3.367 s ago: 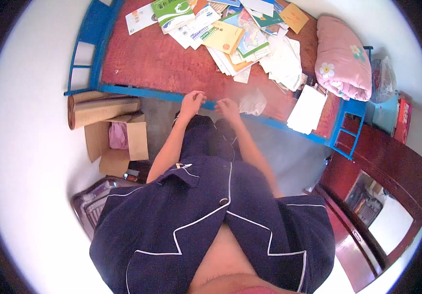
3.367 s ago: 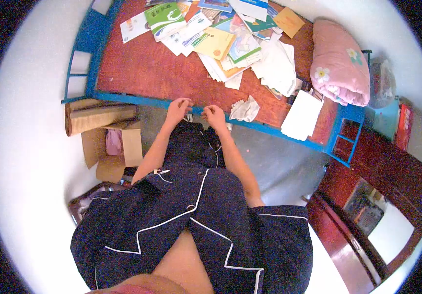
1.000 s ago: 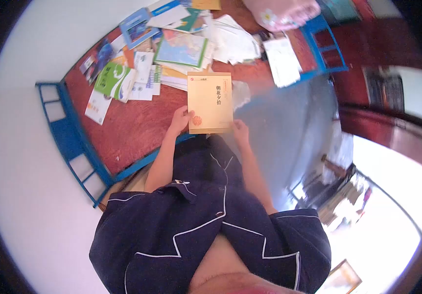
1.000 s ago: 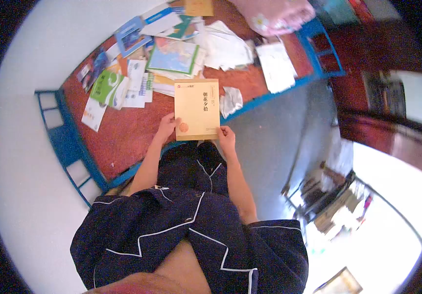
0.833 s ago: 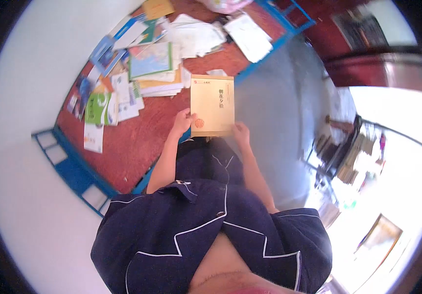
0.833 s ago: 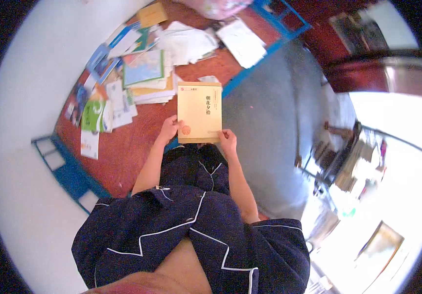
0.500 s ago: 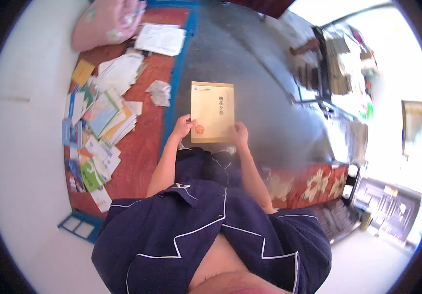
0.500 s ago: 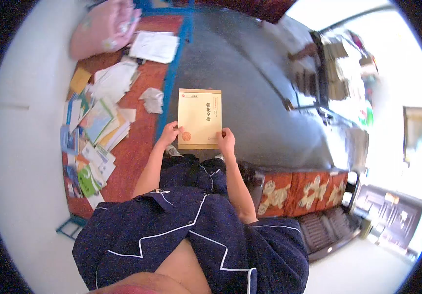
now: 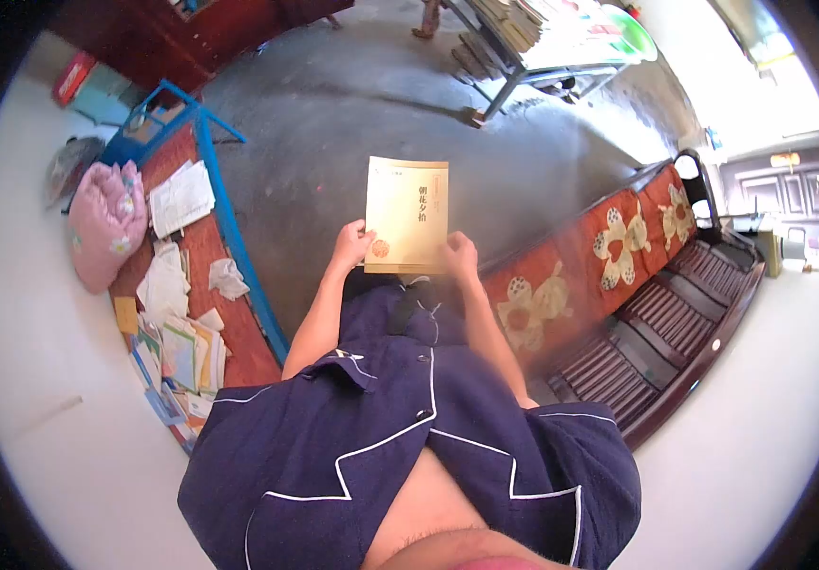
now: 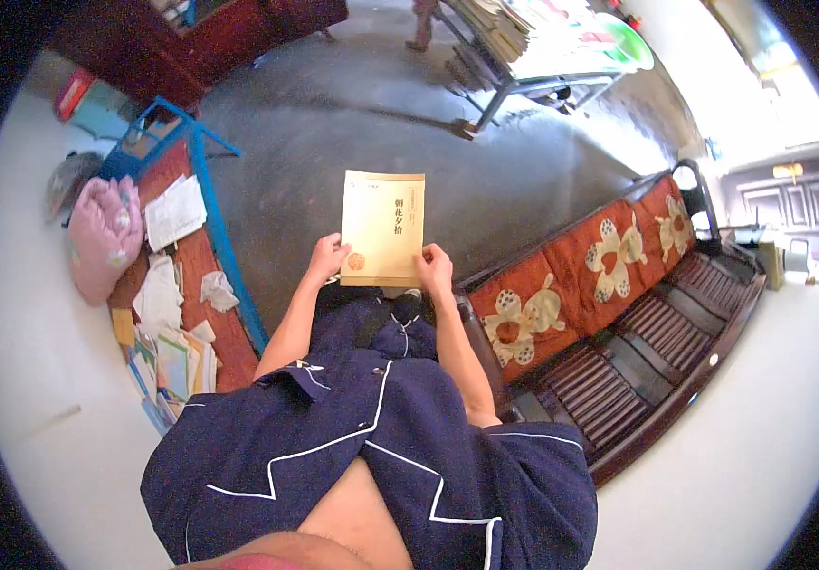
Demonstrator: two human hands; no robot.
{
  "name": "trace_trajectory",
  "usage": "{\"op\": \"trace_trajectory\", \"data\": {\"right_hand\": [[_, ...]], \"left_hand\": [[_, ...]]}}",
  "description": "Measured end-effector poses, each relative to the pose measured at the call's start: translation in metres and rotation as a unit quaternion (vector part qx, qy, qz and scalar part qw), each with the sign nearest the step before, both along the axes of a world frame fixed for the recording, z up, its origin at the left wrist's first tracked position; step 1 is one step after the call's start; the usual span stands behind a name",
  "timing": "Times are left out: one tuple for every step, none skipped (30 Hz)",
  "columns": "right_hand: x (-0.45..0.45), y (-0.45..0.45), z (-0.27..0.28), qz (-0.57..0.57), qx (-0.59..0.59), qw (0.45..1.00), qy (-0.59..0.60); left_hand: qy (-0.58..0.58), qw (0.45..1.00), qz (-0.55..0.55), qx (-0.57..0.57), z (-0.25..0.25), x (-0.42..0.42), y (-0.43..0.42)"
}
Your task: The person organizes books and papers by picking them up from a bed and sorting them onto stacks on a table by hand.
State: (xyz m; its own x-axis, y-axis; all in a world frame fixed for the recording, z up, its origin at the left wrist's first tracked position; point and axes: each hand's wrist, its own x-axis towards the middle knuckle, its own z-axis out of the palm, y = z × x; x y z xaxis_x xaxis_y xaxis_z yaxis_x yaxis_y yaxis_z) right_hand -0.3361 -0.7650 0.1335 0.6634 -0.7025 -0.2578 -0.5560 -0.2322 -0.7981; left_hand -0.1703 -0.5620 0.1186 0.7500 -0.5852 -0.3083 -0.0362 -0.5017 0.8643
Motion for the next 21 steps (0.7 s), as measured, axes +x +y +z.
{"op": "trace_trajectory", "data": {"right_hand": [[0.001,-0.008,0.002,-0.015,0.006,1.0,-0.002],[0.003,-0.017,0.004,-0.033,0.016,0.999,-0.014],[0.006,-0.027,0.006,-0.052,0.025,0.998,-0.024],[0.011,-0.036,0.008,-0.062,0.025,0.997,-0.03],[0.012,-0.046,0.009,-0.076,0.025,0.996,-0.028],[0.016,-0.055,0.01,-0.087,0.031,0.995,-0.041],[0.021,-0.065,0.011,-0.096,0.036,0.993,-0.055],[0.026,-0.075,0.01,-0.105,0.034,0.992,-0.054],[0.031,-0.085,0.009,-0.116,0.041,0.99,-0.071],[0.039,-0.097,0.009,-0.128,0.047,0.987,-0.088],[0.049,-0.109,0.011,-0.138,0.04,0.986,-0.084],[0.057,-0.119,0.017,-0.144,0.043,0.984,-0.093],[0.066,-0.129,0.021,-0.149,0.046,0.983,-0.101],[0.077,-0.142,0.014,-0.157,0.04,0.982,-0.099],[0.088,-0.153,0.011,-0.163,0.037,0.981,-0.096],[0.099,-0.165,0.008,-0.174,0.078,0.977,-0.1],[0.112,-0.177,0.007,-0.183,0.119,0.97,-0.107],[0.128,-0.189,0.012,-0.185,0.118,0.97,-0.102],[0.138,-0.199,0.016,-0.185,0.14,0.967,-0.102],[0.15,-0.207,0.02,-0.185,0.163,0.964,-0.102],[0.163,-0.214,0.023,-0.189,0.164,0.963,-0.1]], "left_hand": [[-0.003,1.0,0.002,-0.002,-0.003,0.007,-0.014],[-0.005,1.0,0.002,-0.006,-0.006,0.015,-0.03],[-0.006,1.0,0.002,-0.012,-0.01,0.023,-0.047],[-0.003,1.0,0.002,-0.018,-0.009,0.03,-0.063],[-0.001,1.0,-0.012,-0.017,-0.008,0.034,-0.077],[0.006,0.999,-0.018,-0.029,-0.001,0.039,-0.091],[0.011,0.999,-0.022,-0.041,0.006,0.046,-0.105],[0.012,0.999,-0.033,-0.031,0.008,0.054,-0.12],[0.014,0.999,-0.041,-0.032,0.006,0.062,-0.133],[0.043,0.997,-0.04,-0.047,0.004,0.072,-0.149],[0.077,0.994,-0.039,-0.061,0.002,0.086,-0.164],[0.098,0.993,-0.042,-0.052,-0.004,0.098,-0.179],[0.104,0.992,-0.051,-0.054,-0.011,0.111,-0.192],[0.102,0.991,-0.062,-0.057,-0.018,0.125,-0.206],[0.1,0.99,-0.072,-0.061,-0.017,0.14,-0.221],[0.113,0.988,-0.08,-0.072,-0.016,0.153,-0.235],[0.116,0.987,-0.084,-0.072,-0.014,0.168,-0.249],[0.085,0.99,-0.092,-0.069,-0.008,0.184,-0.262],[0.053,0.992,-0.098,-0.063,-0.004,0.196,-0.271],[0.056,0.992,-0.1,-0.061,-0.003,0.211,-0.281],[0.072,0.99,-0.105,-0.064,-0.003,0.225,-0.292]]}}
